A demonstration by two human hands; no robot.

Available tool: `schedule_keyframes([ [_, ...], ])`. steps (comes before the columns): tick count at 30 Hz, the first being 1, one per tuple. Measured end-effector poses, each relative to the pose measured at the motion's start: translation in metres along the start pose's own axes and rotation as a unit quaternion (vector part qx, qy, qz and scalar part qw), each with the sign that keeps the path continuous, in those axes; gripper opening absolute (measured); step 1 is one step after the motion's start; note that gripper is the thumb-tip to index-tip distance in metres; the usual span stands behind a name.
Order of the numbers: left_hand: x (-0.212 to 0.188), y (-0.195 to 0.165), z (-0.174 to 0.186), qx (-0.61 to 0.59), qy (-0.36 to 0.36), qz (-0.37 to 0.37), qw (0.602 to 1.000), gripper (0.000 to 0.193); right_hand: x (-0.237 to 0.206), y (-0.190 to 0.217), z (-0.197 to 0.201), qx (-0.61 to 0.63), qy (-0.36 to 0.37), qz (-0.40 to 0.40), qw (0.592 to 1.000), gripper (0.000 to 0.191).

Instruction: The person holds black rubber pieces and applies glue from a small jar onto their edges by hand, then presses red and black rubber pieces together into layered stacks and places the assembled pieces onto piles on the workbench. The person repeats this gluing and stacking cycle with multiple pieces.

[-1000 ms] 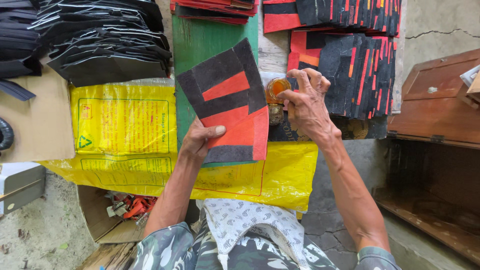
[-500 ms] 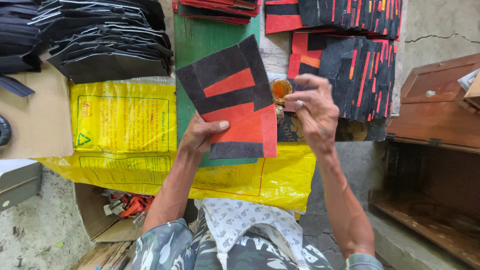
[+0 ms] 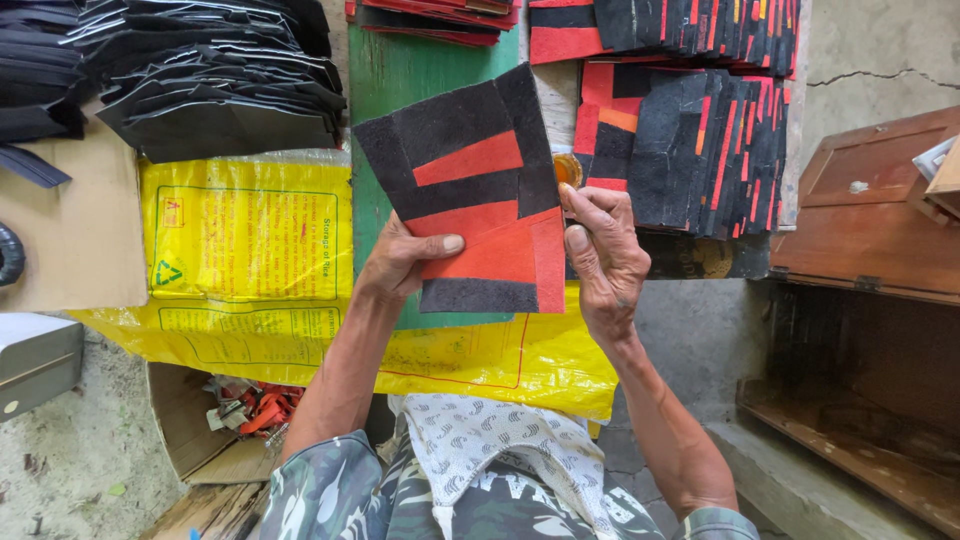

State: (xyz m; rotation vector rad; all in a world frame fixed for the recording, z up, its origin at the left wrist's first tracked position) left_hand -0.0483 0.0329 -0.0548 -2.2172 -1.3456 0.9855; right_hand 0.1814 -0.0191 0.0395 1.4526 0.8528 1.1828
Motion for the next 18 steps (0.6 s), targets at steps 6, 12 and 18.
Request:
schedule_keyframes([
  [6, 0.0007, -0.0009, 0.0009, -0.005, 0.001, 0.001, 1.000, 0.062, -0.0023, 0.0009, 0.0017, -0.001, -0.003, 0.024, 1.000, 0.028],
  [12, 0.0003, -0.0036, -0.0002, 0.004, 0.000, 0.000, 1.000, 0.060, 0.0018, 0.0039, 0.0026, -0.097, 0.021, 0.068, 0.993, 0.036],
  [18, 0.0019, -0.0077, -0.0021, -0.006, -0.001, -0.021, 1.000, 0.060, -0.0050, 0.0067, 0.0002, -0.087, 0.015, 0.064, 0.994, 0.037],
])
Point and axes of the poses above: each hand's wrist, its own x-axis towards the middle knuckle, its own z-axis out of the back of the hand, y = z × x, the point moved 2 cm from there along x, towards the middle knuckle, and after that the axes turned 9 degrees about -y, right-handed, at the moved point
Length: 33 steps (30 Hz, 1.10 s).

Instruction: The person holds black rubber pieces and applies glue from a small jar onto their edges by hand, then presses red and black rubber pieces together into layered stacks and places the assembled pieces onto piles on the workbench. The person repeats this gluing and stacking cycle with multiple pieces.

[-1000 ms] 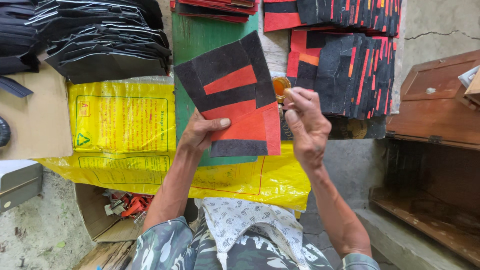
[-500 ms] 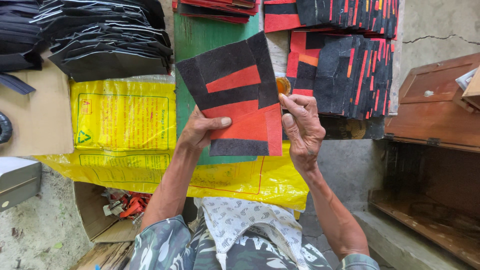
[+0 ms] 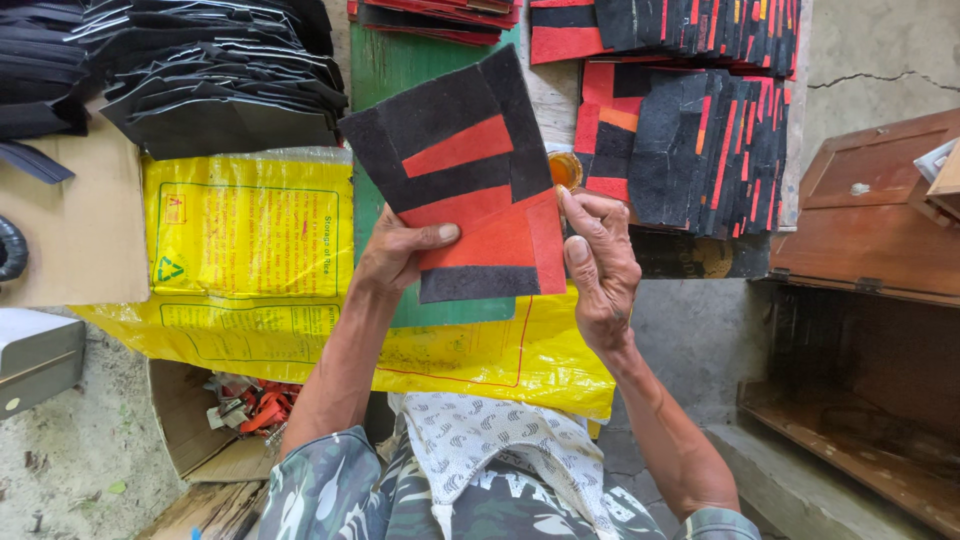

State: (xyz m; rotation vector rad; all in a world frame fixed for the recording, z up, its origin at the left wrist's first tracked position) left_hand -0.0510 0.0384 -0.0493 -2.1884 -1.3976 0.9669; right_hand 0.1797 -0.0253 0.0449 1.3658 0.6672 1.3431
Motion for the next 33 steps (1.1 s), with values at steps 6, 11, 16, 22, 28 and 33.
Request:
schedule_keyframes([
  [6, 0.005, 0.001, 0.003, -0.008, 0.002, 0.003, 1.000, 0.054, -0.007, 0.007, -0.001, -0.028, -0.001, -0.022, 0.999, 0.041],
  [11, 0.008, 0.002, 0.006, 0.001, 0.014, 0.001, 1.000, 0.053, -0.002, 0.011, -0.002, -0.046, 0.024, 0.013, 0.999, 0.048],
  [16, 0.010, -0.001, 0.011, 0.010, 0.011, -0.006, 1.000, 0.057, 0.005, 0.012, -0.004, -0.105, 0.036, 0.066, 0.992, 0.049],
  [22, 0.013, -0.002, 0.012, 0.009, 0.008, -0.019, 1.000, 0.054, 0.002, 0.015, -0.003, -0.130, 0.014, 0.095, 0.987, 0.046],
  [28, 0.011, -0.006, 0.008, -0.007, 0.015, -0.017, 1.000, 0.055, 0.000, 0.018, -0.003, -0.162, 0.011, 0.102, 0.982, 0.047],
  [33, 0.012, -0.007, 0.008, -0.010, 0.005, -0.024, 1.000, 0.054, 0.000, 0.025, -0.002, -0.171, 0.003, 0.120, 0.978, 0.047],
])
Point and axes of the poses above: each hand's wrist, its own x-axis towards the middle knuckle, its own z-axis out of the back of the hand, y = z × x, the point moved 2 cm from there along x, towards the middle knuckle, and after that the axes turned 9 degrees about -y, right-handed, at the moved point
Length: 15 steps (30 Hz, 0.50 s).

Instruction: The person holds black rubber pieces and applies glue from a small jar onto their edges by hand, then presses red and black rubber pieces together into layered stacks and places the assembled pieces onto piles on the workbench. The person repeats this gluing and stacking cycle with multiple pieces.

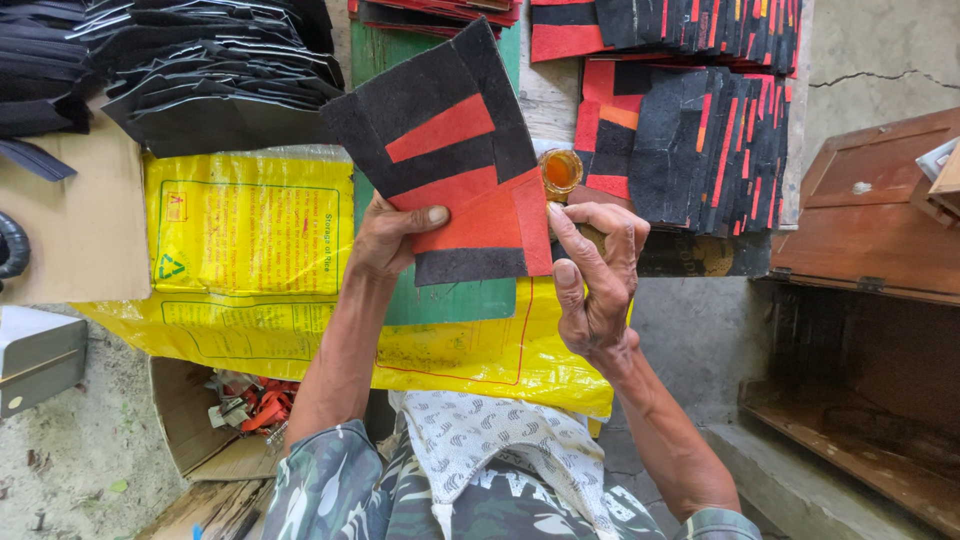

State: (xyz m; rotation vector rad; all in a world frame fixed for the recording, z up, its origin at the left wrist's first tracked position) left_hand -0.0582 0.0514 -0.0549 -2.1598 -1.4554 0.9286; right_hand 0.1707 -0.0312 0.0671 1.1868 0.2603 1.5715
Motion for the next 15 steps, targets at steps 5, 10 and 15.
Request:
schedule_keyframes([
  [5, 0.0014, 0.0026, 0.0010, 0.005, -0.004, -0.002, 1.000, 0.056, 0.0027, 0.0012, 0.0007, -0.001, 0.012, 0.003, 1.000, 0.052],
  [10, 0.0048, 0.0031, 0.0017, -0.018, -0.019, -0.011, 1.000, 0.057, 0.0014, 0.0027, 0.0032, -0.043, -0.001, 0.043, 0.998, 0.043],
  [15, 0.0064, 0.0024, 0.0015, -0.025, -0.014, -0.025, 0.999, 0.052, -0.0008, 0.0020, 0.0027, -0.072, -0.016, 0.061, 0.995, 0.032],
])
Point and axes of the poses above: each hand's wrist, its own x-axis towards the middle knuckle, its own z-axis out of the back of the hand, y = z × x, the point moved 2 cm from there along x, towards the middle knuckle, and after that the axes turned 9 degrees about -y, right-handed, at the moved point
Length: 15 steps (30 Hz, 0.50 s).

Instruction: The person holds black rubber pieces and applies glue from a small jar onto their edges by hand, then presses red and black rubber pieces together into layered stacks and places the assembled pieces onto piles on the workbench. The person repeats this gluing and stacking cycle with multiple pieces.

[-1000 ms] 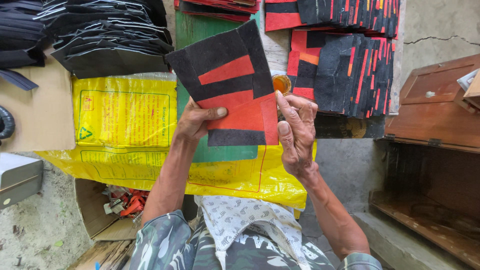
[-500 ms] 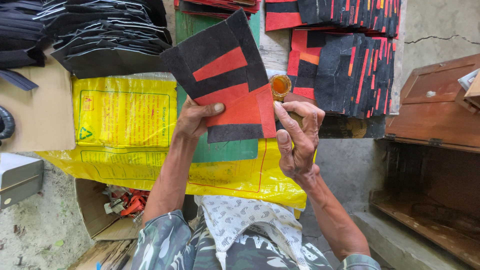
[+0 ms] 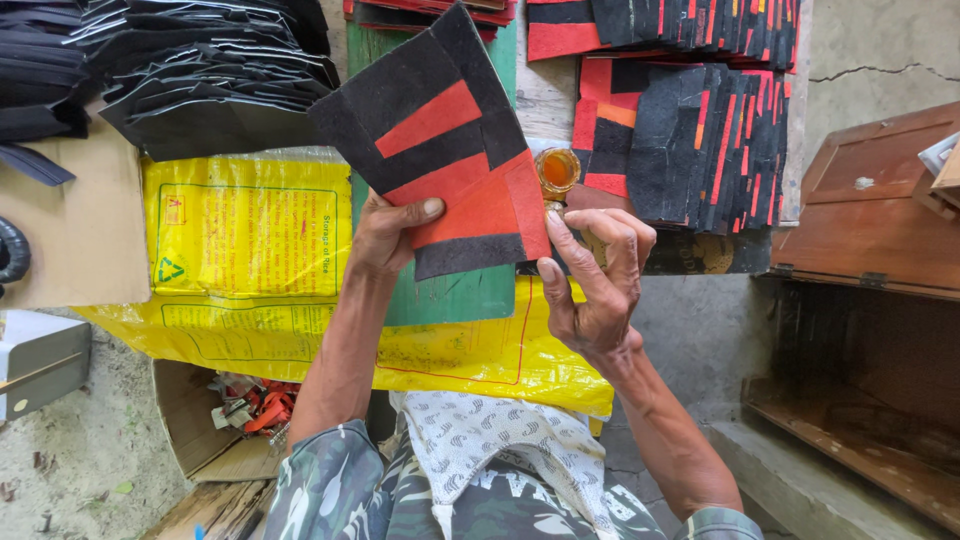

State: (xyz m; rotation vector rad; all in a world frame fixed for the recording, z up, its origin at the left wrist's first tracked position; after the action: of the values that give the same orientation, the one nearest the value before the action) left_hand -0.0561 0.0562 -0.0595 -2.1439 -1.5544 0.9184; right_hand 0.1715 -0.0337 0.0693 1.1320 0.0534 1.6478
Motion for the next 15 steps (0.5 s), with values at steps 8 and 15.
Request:
schedule_keyframes([
  [8, 0.001, 0.000, -0.001, 0.010, -0.021, -0.009, 1.000, 0.050, -0.007, -0.004, 0.003, -0.017, -0.033, 0.017, 0.999, 0.025],
  [15, 0.000, -0.003, -0.003, -0.004, -0.015, -0.003, 1.000, 0.051, -0.018, -0.015, 0.001, 0.427, -0.019, -0.264, 0.865, 0.045],
])
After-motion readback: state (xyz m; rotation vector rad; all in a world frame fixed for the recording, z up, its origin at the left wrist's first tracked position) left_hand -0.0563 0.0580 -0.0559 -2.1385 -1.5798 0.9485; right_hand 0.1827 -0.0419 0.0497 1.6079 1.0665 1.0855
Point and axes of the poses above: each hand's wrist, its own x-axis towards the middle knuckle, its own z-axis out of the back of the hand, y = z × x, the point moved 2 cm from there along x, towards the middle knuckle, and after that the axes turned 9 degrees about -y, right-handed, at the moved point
